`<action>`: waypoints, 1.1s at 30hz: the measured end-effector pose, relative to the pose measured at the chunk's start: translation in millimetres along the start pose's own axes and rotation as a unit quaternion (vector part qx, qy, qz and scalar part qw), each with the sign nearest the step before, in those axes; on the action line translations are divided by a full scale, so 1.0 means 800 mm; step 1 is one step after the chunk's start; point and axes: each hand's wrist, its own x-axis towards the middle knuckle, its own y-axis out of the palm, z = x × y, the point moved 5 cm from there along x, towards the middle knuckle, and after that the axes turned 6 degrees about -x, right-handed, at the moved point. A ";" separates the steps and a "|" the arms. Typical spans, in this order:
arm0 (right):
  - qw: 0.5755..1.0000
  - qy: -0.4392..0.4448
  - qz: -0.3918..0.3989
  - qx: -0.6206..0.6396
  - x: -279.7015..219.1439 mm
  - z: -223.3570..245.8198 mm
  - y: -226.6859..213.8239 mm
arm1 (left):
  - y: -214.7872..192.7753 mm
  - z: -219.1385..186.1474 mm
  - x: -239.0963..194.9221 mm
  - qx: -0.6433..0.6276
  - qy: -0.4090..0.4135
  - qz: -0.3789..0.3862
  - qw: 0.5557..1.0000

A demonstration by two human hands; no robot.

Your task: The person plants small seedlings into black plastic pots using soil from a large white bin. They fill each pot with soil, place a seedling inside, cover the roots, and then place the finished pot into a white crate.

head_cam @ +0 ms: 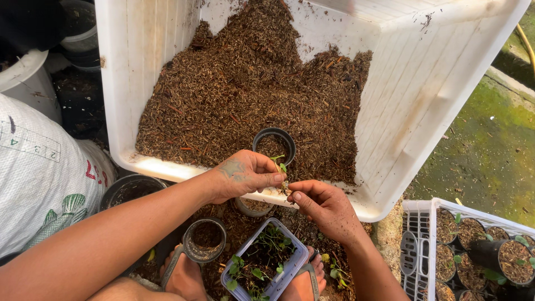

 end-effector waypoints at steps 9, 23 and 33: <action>0.999 -0.013 -0.018 -0.027 -0.003 0.015 0.010 | 0.010 -0.001 -0.003 0.079 -0.013 -0.026 0.996; 0.858 0.011 0.181 -0.481 -0.031 -0.059 0.070 | -0.023 0.024 -0.006 0.132 0.007 -0.050 0.990; 0.713 -0.204 0.071 -0.667 -0.030 -0.129 0.128 | -0.019 0.019 -0.006 0.168 -0.013 -0.064 0.984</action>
